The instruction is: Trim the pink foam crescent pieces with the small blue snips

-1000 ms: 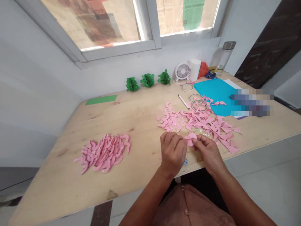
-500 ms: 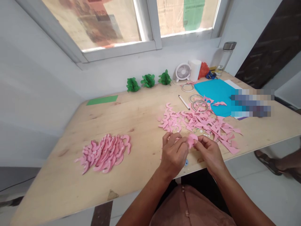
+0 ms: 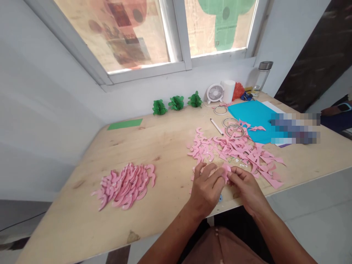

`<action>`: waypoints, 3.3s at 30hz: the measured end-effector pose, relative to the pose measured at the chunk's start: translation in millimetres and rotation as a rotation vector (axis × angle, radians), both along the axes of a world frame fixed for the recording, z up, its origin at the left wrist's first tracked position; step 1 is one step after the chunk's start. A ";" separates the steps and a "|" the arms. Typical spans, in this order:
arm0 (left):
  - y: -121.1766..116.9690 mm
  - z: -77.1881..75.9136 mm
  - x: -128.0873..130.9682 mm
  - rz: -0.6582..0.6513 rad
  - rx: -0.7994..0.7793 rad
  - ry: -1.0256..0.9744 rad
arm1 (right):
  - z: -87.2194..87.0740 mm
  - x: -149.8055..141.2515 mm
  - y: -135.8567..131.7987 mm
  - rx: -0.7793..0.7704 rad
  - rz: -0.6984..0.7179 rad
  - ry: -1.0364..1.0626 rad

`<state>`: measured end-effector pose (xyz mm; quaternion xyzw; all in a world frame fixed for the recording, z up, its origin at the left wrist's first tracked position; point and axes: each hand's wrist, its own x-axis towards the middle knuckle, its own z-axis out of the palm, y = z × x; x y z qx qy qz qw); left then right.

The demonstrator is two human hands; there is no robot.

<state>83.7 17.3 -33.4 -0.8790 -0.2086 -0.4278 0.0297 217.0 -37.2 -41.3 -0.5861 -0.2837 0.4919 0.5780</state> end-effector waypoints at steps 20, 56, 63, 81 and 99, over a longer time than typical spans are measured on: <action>7.2 9.3 -6.9 -0.072 0.171 0.130 | -6.1 -0.4 -2.3 0.034 -0.001 0.038; -5.4 16.3 -13.5 -0.133 -1.472 -0.477 | 0.4 2.3 -6.0 0.100 0.057 -0.420; -7.4 23.1 -13.6 -0.115 -1.520 -0.529 | -0.2 0.3 -6.8 0.113 0.053 -0.422; -7.1 12.2 -6.4 -0.006 -1.474 -0.597 | -0.5 -3.9 -3.8 0.140 0.064 -0.513; -6.8 4.9 -5.5 -0.018 -1.547 -0.671 | 7.6 -6.9 -5.9 0.113 0.056 -0.308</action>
